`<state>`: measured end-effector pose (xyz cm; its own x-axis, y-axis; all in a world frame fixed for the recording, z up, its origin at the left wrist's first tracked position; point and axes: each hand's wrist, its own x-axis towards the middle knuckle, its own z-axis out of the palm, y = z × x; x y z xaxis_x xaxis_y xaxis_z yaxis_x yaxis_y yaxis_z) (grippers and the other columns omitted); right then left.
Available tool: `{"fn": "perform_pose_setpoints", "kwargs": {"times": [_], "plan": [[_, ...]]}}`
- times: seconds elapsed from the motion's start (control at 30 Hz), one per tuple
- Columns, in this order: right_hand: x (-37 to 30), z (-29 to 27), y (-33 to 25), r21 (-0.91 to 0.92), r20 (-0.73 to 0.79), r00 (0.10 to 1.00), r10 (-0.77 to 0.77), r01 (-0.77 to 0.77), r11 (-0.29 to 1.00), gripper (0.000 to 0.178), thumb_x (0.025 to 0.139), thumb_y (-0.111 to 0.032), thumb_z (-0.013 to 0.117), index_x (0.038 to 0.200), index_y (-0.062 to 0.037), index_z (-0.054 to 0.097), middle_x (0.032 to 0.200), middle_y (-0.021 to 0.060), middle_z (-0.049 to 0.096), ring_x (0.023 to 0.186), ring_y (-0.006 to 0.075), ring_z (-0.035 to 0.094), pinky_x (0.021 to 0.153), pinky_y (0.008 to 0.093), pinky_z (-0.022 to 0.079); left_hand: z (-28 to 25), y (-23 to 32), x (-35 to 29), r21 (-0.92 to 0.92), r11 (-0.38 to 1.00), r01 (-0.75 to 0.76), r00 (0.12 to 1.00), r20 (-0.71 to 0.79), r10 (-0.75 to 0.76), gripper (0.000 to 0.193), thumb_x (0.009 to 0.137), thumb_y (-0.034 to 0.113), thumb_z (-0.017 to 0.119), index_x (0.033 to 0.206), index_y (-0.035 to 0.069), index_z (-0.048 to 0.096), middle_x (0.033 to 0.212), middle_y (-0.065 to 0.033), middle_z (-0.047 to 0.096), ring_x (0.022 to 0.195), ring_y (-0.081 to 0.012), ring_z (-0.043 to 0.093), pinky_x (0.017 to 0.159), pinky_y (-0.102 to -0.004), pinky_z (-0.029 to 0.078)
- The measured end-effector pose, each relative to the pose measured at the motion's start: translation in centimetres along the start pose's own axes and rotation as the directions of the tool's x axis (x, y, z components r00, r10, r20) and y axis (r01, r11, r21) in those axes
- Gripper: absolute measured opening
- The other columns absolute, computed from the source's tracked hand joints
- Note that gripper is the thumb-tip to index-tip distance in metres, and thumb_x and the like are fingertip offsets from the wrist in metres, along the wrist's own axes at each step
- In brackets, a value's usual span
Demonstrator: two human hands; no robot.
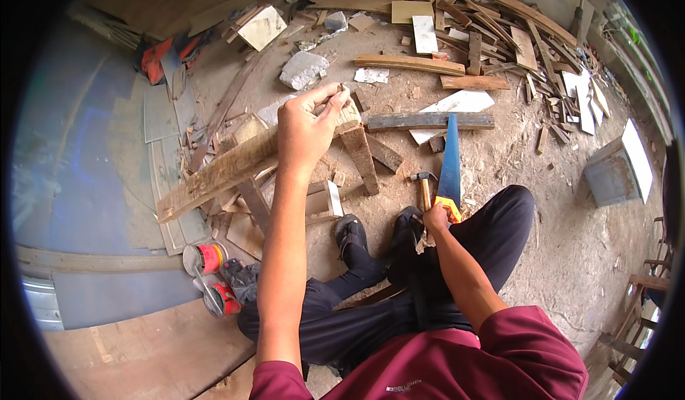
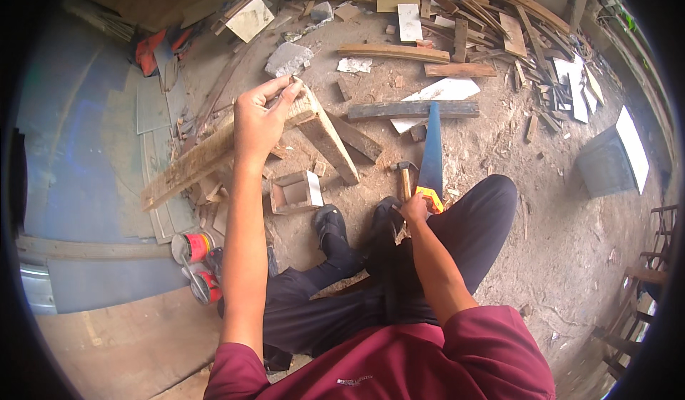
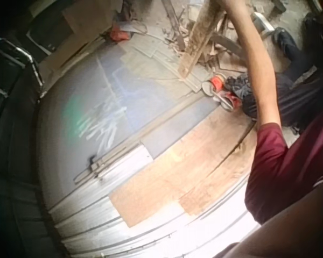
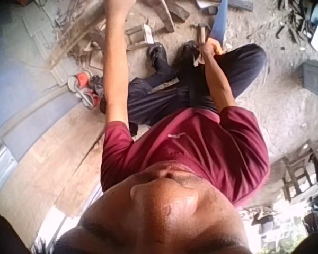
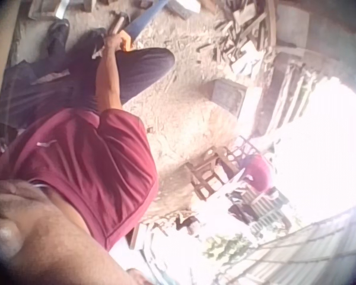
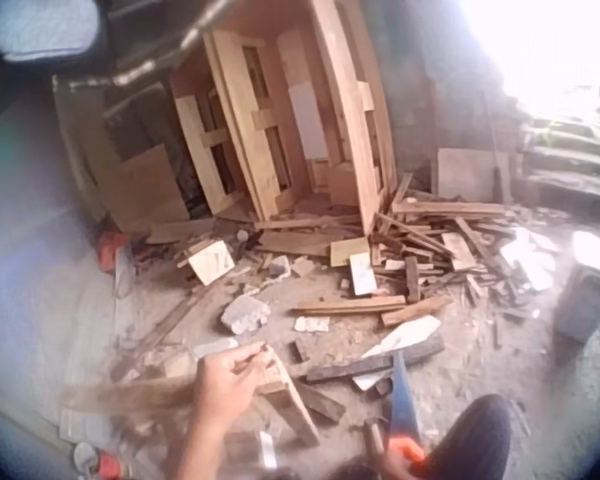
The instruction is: The person sits on the floor and uses a hand saw to cut a wooden plank, then uses a hammer to break and shape the wood. They repeatedly pick up, inspect, and break pieces of wood, handling them one at a time.
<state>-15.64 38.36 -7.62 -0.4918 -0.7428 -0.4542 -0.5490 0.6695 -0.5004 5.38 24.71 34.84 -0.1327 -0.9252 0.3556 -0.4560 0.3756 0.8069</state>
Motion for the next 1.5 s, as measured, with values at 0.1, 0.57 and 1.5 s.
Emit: {"fn": "perform_pose_setpoints", "kwargs": {"times": [0.1,0.57,1.5], "plan": [[0.2,0.2,0.2,0.008,-0.012,0.999,0.036,-0.036,0.999,0.043,0.083,-0.017,0.058,0.115,0.0098,0.048,0.102,0.0326,0.064,0.095,0.0447,0.065,0.084,0.0480,0.053,0.0,0.2,-0.1,0.005,1.000,-0.003,1.000,0.005,0.003,0.034,0.088,0.018,0.072,0.109,-0.008,0.067,0.097,-0.0126,0.073,0.087,-0.0096,0.065,0.079,-0.0251,0.051],[0.9,-0.8,-0.1,0.055,0.133,0.987,-0.091,0.084,0.995,0.047,0.072,-0.036,0.071,0.081,0.0101,0.068,0.084,0.0276,0.069,0.083,0.0383,0.070,0.076,0.0454,0.055,1.3,0.0,-0.1,-0.004,1.000,-0.015,0.999,0.041,0.015,0.026,0.092,0.013,0.066,0.107,-0.008,0.067,0.092,-0.0096,0.073,0.085,-0.0080,0.067,0.077,-0.0236,0.052],[-18.7,-42.2,-23.0,-0.048,-0.032,0.491,-0.870,0.869,0.492,0.034,0.091,-0.012,0.064,0.120,0.0041,0.054,0.075,0.0211,0.064,0.067,0.0306,0.067,0.061,0.0379,0.048,1.7,1.0,-0.9,0.161,0.963,-0.215,0.973,-0.055,0.226,0.020,0.089,0.024,0.067,0.099,0.007,0.071,0.077,-0.0180,0.068,0.069,-0.0320,0.068,0.061,-0.0358,0.051]]}}
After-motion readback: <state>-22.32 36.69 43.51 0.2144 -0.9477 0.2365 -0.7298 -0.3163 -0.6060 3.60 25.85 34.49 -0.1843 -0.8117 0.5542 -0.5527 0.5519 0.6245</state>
